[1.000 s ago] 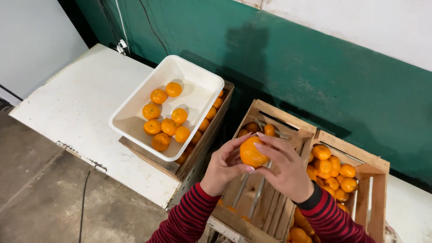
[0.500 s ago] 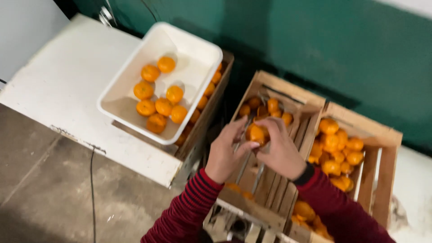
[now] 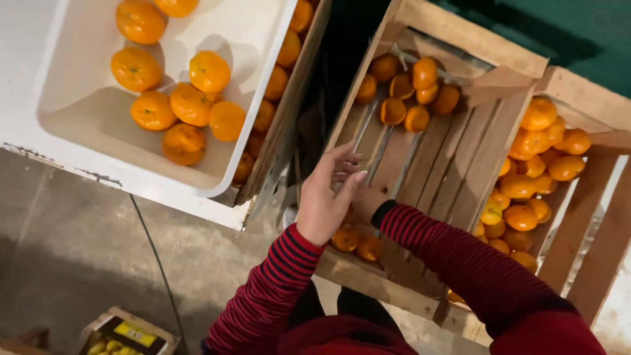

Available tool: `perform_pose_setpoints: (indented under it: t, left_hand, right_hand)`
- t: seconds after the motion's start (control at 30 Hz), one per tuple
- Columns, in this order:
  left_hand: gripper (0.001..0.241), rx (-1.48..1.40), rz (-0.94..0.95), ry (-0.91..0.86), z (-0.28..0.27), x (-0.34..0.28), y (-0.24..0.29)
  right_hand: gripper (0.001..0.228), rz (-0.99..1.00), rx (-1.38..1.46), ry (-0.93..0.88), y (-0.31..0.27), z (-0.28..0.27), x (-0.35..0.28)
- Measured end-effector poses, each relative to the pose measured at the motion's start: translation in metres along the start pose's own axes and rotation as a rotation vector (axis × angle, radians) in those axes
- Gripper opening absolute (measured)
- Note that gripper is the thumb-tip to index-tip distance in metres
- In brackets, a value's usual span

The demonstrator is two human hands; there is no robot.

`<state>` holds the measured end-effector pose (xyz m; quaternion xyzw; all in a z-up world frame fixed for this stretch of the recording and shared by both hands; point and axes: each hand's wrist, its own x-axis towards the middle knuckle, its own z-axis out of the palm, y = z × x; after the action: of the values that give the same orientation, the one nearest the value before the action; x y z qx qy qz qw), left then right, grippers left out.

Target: Sorting oranges from wooden crates into a plastic tray and inspecting them.

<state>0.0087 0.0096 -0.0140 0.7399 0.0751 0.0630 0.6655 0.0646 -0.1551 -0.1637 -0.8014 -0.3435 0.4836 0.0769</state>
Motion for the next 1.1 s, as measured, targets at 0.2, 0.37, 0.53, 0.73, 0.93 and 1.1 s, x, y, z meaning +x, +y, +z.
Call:
perform_pose_setpoints:
  t: [0.2, 0.37, 0.53, 0.73, 0.93, 1.1]
  left_hand:
    - [0.044, 0.009, 0.036, 0.045, 0.003, 0.000, -0.003]
    - [0.044, 0.069, 0.055, 0.024, 0.001, 0.003, 0.002]
    - [0.044, 0.176, 0.174, 0.014, 0.001, 0.006, -0.002]
    - [0.041, 0.334, 0.230, 0.010, 0.000, 0.003, 0.000]
    - [0.040, 0.446, 0.283, 0.002, 0.001, 0.002, -0.003]
    - [0.039, 0.453, 0.260, -0.017, 0.002, 0.001, -0.006]
  right_hand:
    - [0.044, -0.119, 0.199, 0.119, 0.019, 0.030, 0.023]
    - [0.037, -0.222, 0.346, 0.243, 0.032, 0.045, 0.038]
    - [0.035, -0.327, 0.230, 0.334, 0.050, 0.025, 0.049]
    - [0.026, 0.331, -0.305, 0.484, 0.076, -0.086, 0.029]
    - [0.046, 0.197, -0.530, 0.848, 0.115, -0.111, 0.039]
    - [0.047, -0.031, -0.584, 0.905, 0.125, -0.113, 0.043]
